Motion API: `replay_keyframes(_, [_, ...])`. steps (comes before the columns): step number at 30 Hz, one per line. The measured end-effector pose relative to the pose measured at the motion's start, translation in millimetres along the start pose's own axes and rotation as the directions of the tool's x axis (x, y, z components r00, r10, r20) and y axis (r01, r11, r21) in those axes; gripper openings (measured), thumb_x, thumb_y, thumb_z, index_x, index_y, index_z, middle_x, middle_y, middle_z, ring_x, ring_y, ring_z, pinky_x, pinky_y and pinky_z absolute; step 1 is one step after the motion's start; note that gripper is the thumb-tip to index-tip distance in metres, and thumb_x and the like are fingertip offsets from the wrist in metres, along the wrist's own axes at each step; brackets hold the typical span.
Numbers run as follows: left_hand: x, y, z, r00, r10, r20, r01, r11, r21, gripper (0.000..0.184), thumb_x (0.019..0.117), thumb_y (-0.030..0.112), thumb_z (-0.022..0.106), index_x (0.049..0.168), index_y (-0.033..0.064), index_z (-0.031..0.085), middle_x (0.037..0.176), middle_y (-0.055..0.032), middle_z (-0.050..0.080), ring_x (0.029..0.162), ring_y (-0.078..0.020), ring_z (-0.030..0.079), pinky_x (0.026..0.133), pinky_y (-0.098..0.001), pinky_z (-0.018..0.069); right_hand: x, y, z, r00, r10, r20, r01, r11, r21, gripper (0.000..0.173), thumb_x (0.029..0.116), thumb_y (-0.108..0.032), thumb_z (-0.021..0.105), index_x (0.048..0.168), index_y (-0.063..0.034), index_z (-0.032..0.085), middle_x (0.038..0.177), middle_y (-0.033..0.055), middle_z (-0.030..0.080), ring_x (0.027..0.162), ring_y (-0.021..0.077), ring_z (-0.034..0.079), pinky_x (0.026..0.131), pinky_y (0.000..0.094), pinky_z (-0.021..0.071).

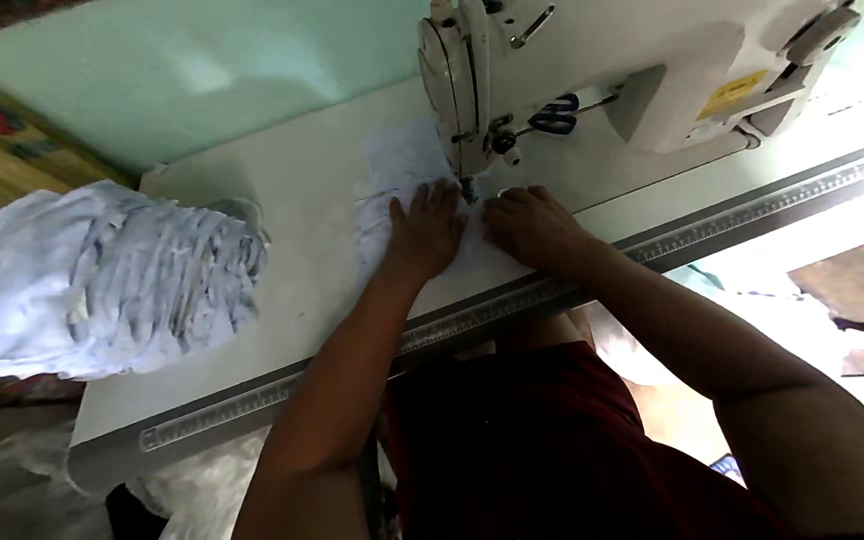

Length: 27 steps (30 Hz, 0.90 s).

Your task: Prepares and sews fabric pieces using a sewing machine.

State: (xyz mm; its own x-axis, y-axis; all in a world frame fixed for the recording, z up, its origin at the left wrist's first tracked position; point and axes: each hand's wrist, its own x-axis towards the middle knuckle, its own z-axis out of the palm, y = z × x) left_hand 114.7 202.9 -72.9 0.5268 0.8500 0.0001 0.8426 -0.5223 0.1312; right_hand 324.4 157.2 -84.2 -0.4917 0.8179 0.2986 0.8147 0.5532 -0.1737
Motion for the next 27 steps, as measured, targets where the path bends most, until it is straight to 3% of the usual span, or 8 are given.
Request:
replay_keyframes(14, [36, -5, -11, 0.990, -0.140, 0.032, 0.140, 0.990, -0.001, 0.058, 0.1122, 0.042, 0.026, 0.162, 0.0120, 0.031, 0.170, -0.0086, 0.024, 0.157, -0.0390, 0.016, 0.114, -0.0794, 0.0101, 24, 34, -12, 0.992, 0.094, 0.083, -0.090, 0.995, -0.046, 0.028, 0.1038, -0.021, 0.057, 0.125, -0.0076, 0.070, 0.126, 0.0181, 0.068, 0.119, 0.0426, 0.061, 0.100, 0.0648, 0.0435])
replay_keyframes(17, [41, -7, -16, 0.989, -0.143, 0.036, 0.144, 0.990, -0.016, 0.058, 0.1121, 0.041, 0.027, 0.161, 0.0111, 0.031, 0.170, -0.0116, 0.023, 0.157, -0.0402, 0.016, 0.113, -0.0801, 0.0096, 35, 41, -24, 0.971, 0.182, 0.158, -0.176, 0.983, -0.047, 0.030, 0.1040, -0.019, 0.057, 0.129, -0.0067, 0.068, 0.129, 0.0231, 0.064, 0.127, 0.0468, 0.055, 0.104, 0.0672, 0.0397])
replay_keyframes(20, [45, -12, -15, 0.990, -0.138, -0.002, 0.137, 0.990, -0.044, 0.056, 0.1114, 0.040, 0.033, 0.160, 0.0119, 0.036, 0.169, -0.0102, 0.027, 0.156, -0.0405, 0.019, 0.112, -0.0814, 0.0107, 53, 49, -32, 0.941, 0.284, 0.181, -0.285, 0.958, -0.024, 0.036, 0.1032, -0.020, 0.059, 0.130, 0.0041, 0.064, 0.139, 0.0301, 0.056, 0.137, 0.0492, 0.046, 0.111, 0.0670, 0.0350])
replay_keyframes(23, [48, -14, -11, 0.985, -0.170, -0.035, 0.168, 0.984, -0.057, 0.057, 0.1108, 0.042, 0.034, 0.161, 0.0151, 0.035, 0.170, -0.0064, 0.027, 0.156, -0.0388, 0.020, 0.111, -0.0830, 0.0103, 76, 62, -31, 0.921, 0.342, 0.189, -0.334, 0.940, -0.072, 0.039, 0.1011, -0.022, 0.063, 0.119, 0.0128, 0.065, 0.126, 0.0349, 0.062, 0.127, 0.0513, 0.054, 0.109, 0.0655, 0.0376])
replay_keyframes(25, [49, -15, -9, 0.975, -0.213, -0.069, 0.209, 0.975, -0.070, 0.059, 0.1102, 0.043, 0.034, 0.163, 0.0164, 0.031, 0.170, -0.0077, 0.027, 0.156, -0.0412, 0.019, 0.110, -0.0846, 0.0092, 89, 60, -39, 0.866, 0.415, 0.278, -0.389, 0.909, -0.147, 0.037, 0.1027, -0.014, 0.060, 0.123, 0.0165, 0.061, 0.129, 0.0378, 0.059, 0.128, 0.0534, 0.053, 0.108, 0.0665, 0.0370])
replay_keyframes(27, [51, -16, -9, 0.968, -0.242, -0.060, 0.236, 0.967, -0.094, 0.060, 0.1101, 0.044, 0.033, 0.164, 0.0177, 0.027, 0.170, -0.0090, 0.024, 0.156, -0.0442, 0.017, 0.109, -0.0857, 0.0073, 99, 63, -46, 0.818, 0.505, 0.276, -0.491, 0.862, -0.125, 0.040, 0.1017, -0.011, 0.060, 0.132, 0.0147, 0.056, 0.138, 0.0374, 0.054, 0.134, 0.0518, 0.049, 0.111, 0.0648, 0.0349])
